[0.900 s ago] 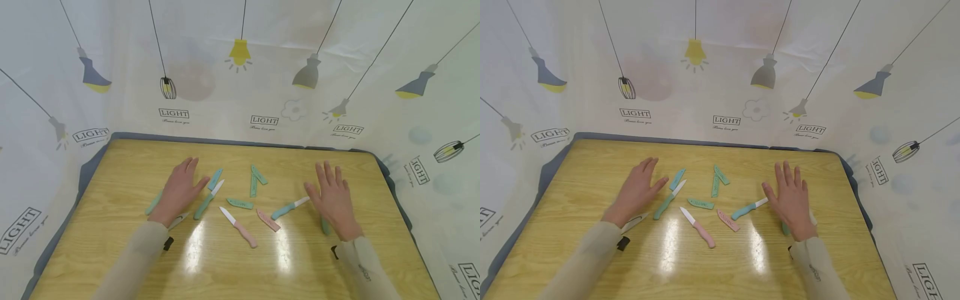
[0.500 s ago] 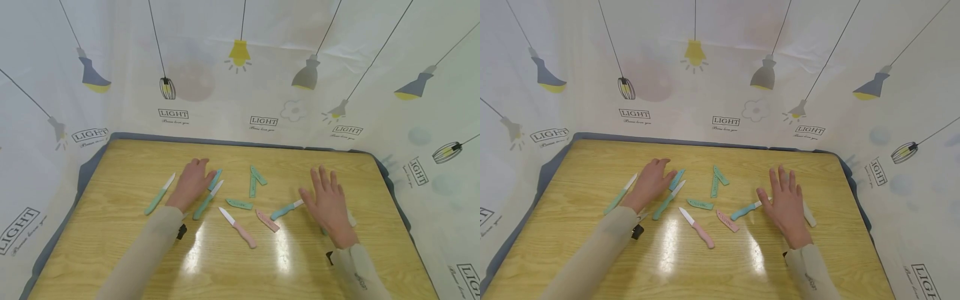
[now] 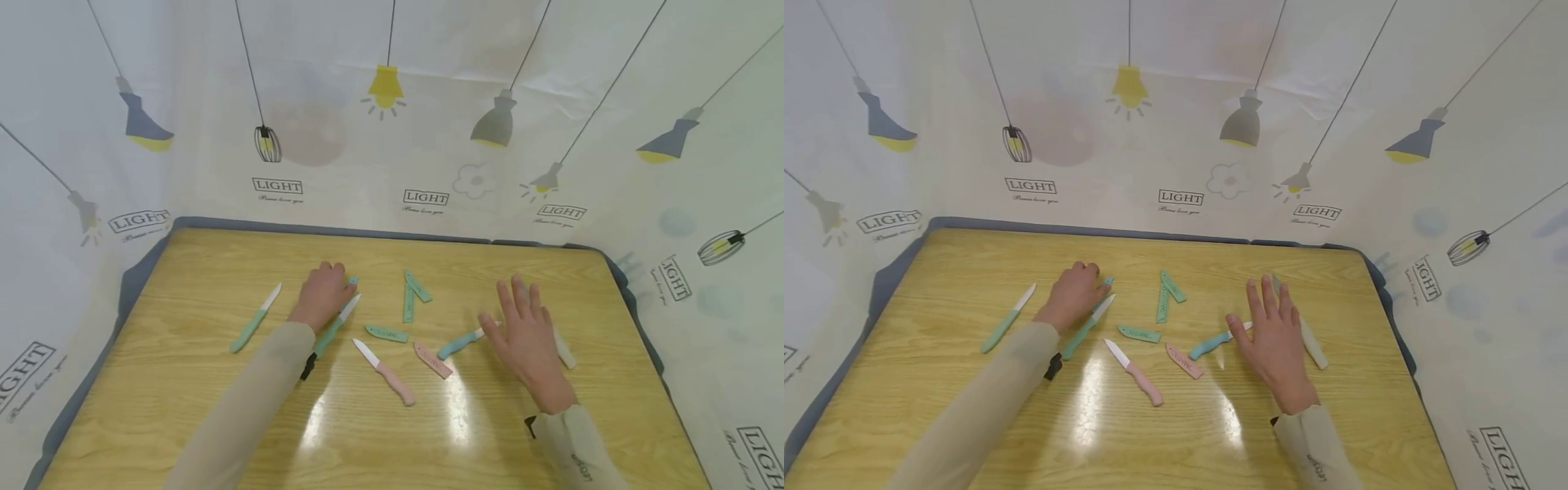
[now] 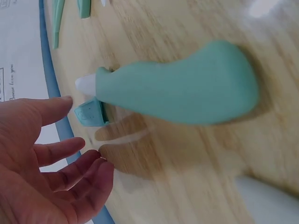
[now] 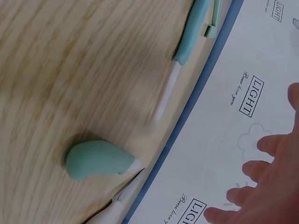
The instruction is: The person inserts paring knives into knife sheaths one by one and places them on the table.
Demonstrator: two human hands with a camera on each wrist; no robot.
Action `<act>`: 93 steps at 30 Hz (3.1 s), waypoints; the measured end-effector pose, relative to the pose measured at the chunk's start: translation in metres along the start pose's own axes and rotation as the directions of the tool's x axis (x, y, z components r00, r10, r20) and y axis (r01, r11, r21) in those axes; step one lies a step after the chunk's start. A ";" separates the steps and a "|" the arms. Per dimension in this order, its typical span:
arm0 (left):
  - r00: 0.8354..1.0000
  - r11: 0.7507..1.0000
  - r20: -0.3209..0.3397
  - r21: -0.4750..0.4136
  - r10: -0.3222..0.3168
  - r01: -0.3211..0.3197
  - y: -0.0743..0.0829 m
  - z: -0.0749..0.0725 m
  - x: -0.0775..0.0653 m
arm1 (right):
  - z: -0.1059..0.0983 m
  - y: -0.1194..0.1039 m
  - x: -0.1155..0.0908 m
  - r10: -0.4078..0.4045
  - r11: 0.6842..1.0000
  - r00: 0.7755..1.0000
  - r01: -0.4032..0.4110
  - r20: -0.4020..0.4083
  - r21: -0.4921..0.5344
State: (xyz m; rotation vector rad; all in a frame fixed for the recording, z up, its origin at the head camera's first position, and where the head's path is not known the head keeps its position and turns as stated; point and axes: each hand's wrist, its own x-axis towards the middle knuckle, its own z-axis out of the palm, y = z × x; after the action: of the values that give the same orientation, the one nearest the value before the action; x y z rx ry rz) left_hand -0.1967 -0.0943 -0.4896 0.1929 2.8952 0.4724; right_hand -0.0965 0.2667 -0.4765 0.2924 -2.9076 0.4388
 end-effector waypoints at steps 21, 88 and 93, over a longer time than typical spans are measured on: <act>0.999 0.996 0.035 -0.078 -0.036 0.039 0.003 0.002 0.004 | 0.002 -0.003 -0.005 -0.004 1.000 1.000 0.004 0.002 0.006; 0.988 -0.146 0.147 -0.980 -0.056 0.137 -0.020 -0.002 -0.083 | 0.038 -0.058 0.008 0.271 0.961 0.926 -0.245 0.262 -0.126; 0.988 -0.142 0.143 -0.981 -0.052 0.134 -0.020 0.000 -0.083 | 0.041 -0.059 0.013 0.304 0.952 0.911 -0.281 0.280 -0.121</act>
State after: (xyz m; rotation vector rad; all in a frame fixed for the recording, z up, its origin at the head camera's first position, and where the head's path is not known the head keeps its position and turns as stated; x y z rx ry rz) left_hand -0.1181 -0.1266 -0.4821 -0.2827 1.4995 2.3884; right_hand -0.1019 0.1963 -0.4962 -0.1056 -3.2688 0.3473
